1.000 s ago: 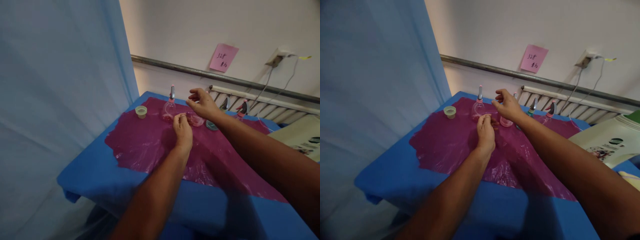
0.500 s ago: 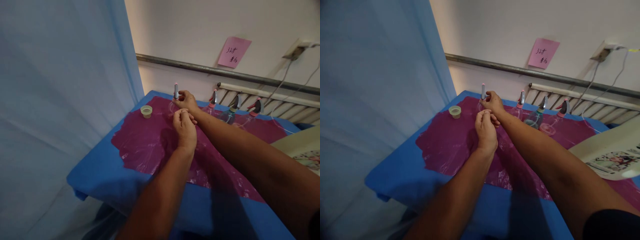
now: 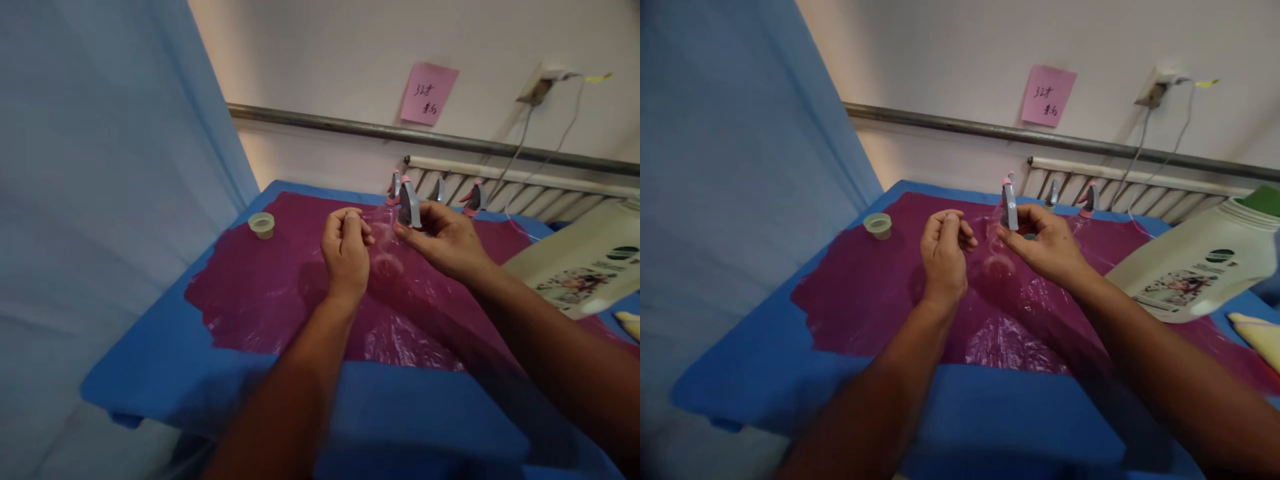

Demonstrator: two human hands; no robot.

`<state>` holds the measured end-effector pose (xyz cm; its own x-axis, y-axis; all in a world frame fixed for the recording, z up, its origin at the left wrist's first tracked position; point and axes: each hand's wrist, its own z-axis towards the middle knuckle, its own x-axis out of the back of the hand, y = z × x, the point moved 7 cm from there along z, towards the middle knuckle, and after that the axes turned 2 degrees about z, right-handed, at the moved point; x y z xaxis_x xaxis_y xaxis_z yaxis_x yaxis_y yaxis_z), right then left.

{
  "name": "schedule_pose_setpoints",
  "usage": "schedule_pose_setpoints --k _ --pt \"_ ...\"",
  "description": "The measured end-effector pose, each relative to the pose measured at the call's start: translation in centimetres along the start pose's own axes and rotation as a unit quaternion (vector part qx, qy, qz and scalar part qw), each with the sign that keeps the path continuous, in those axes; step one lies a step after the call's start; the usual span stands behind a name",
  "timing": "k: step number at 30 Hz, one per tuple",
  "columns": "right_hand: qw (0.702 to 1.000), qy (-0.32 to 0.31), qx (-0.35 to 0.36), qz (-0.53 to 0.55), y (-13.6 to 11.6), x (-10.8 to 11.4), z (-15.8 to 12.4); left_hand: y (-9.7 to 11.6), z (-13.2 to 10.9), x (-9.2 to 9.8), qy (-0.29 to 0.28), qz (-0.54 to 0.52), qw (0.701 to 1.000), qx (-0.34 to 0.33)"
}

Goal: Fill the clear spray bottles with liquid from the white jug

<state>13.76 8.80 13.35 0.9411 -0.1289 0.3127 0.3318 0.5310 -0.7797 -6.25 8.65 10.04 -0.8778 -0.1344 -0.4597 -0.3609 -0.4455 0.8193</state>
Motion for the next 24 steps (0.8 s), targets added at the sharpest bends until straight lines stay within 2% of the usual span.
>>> schedule_pose_setpoints --k 3,5,8,10,16,19,24 --pt "0.999 0.021 -0.025 -0.012 0.3 3.1 -2.4 -1.5 -1.1 -1.8 -0.094 0.065 0.993 0.028" --pt "0.998 0.043 -0.034 -0.01 0.7 4.3 -3.8 -2.6 -2.3 -3.0 -0.169 0.105 0.979 0.046" --pt "0.997 0.069 -0.042 0.014 1.6 5.0 -5.5 -3.8 -4.6 -4.5 -0.293 0.168 0.94 0.058" --pt "0.996 0.076 -0.043 0.033 2.1 4.9 -6.4 -4.2 -5.9 -4.9 -0.341 0.216 0.914 0.043" --pt "0.997 0.066 -0.033 0.001 2.1 4.2 -7.9 -4.5 -7.5 -5.4 -0.372 0.317 0.873 -0.009" --pt "0.997 0.065 -0.052 0.009 2.2 3.9 -8.3 -4.8 -7.4 -5.3 -0.363 0.334 0.87 -0.007" --pt "0.991 0.119 -0.053 0.041 2.4 3.8 -8.4 -4.9 -7.4 -5.2 -0.366 0.333 0.869 -0.004"
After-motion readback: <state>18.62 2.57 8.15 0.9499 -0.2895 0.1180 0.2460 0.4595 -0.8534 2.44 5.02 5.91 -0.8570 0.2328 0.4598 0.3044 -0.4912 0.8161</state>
